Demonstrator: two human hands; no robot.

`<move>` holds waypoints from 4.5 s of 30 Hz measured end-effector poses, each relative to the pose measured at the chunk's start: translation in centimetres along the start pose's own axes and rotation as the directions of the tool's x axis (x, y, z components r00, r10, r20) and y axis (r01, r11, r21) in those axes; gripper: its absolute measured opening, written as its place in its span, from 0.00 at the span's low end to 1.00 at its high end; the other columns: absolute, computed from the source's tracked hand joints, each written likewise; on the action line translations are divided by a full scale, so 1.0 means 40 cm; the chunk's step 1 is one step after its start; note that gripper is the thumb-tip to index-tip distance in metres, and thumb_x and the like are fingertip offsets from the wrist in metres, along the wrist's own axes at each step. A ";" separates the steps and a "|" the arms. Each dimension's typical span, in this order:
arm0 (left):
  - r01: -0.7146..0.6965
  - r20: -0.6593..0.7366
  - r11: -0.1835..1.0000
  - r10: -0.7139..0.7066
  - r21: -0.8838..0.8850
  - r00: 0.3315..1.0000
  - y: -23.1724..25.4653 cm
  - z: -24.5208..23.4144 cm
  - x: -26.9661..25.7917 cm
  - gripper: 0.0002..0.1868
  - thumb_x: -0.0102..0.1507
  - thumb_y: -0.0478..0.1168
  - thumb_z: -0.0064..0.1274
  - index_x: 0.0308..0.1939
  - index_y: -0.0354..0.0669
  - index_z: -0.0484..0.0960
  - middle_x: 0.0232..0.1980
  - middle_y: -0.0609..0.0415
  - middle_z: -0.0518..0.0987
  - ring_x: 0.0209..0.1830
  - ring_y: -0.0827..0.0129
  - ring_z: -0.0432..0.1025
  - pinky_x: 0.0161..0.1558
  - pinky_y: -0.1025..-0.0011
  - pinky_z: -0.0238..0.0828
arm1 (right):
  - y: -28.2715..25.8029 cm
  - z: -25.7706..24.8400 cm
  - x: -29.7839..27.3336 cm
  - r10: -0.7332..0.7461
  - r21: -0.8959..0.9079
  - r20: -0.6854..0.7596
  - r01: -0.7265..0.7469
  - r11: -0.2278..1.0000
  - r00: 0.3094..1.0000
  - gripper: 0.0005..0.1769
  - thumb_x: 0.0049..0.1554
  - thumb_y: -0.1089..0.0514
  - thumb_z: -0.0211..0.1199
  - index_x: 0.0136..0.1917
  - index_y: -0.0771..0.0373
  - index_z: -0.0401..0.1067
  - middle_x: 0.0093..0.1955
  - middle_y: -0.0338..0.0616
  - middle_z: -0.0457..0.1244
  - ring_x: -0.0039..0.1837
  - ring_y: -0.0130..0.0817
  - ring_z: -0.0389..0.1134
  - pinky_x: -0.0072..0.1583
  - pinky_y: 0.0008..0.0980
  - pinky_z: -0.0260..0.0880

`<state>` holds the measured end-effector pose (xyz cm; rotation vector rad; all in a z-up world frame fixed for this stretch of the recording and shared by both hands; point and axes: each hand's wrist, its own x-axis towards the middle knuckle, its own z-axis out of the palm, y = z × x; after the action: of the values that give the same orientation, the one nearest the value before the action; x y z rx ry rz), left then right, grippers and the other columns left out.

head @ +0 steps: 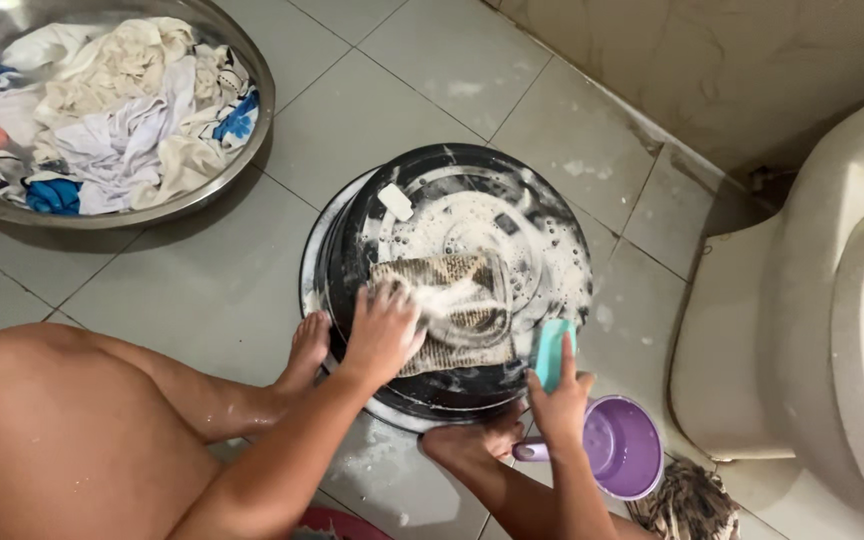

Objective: The person is scrubbing a textured rectangular object with a handheld brush on an inverted bucket using soapy water.

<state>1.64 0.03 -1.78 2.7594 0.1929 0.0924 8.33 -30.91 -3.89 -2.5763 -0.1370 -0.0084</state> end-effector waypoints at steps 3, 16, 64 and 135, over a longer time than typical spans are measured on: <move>0.214 0.058 0.934 -0.207 -0.287 0.977 -0.008 -0.021 0.076 0.21 0.71 0.58 0.47 0.54 0.45 0.77 0.52 0.47 0.83 0.54 0.52 0.76 0.56 0.54 0.75 | -0.031 0.000 -0.003 0.030 0.010 0.045 -0.031 0.999 0.999 0.55 0.49 0.54 0.72 0.83 0.36 0.47 0.57 0.67 0.56 0.53 0.65 0.67 0.59 0.52 0.70; 0.591 0.029 0.680 -0.645 -0.435 0.764 -0.119 0.130 0.114 0.48 0.52 0.47 0.69 0.72 0.39 0.62 0.63 0.30 0.71 0.62 0.41 0.69 0.61 0.57 0.68 | -0.094 0.097 -0.003 0.010 0.589 0.236 -0.151 0.794 0.972 0.39 0.49 0.59 0.73 0.71 0.65 0.64 0.58 0.52 0.68 0.57 0.38 0.69 0.59 0.35 0.70; 0.288 0.641 0.956 -0.254 0.053 0.725 0.026 0.024 0.054 0.61 0.62 0.54 0.55 0.82 0.66 0.22 0.84 0.54 0.13 0.83 0.51 0.11 0.66 0.19 0.21 | -0.304 0.037 -0.120 -0.254 -0.086 0.392 0.310 0.947 0.884 0.31 0.51 0.52 0.70 0.69 0.41 0.71 0.55 0.62 0.59 0.43 0.55 0.74 0.45 0.43 0.80; 0.190 0.612 0.980 -0.183 0.054 0.770 0.017 0.031 0.055 0.63 0.58 0.75 0.51 0.82 0.63 0.27 0.83 0.49 0.12 0.82 0.44 0.12 0.63 0.12 0.21 | -0.328 0.070 -0.029 -0.064 -0.148 0.432 0.141 0.979 0.899 0.34 0.53 0.45 0.67 0.72 0.39 0.64 0.55 0.63 0.61 0.46 0.56 0.74 0.46 0.46 0.78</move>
<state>4.01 -0.75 -2.60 2.5755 0.2817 -0.8500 5.80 -18.50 0.69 -2.7049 -0.4541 0.5306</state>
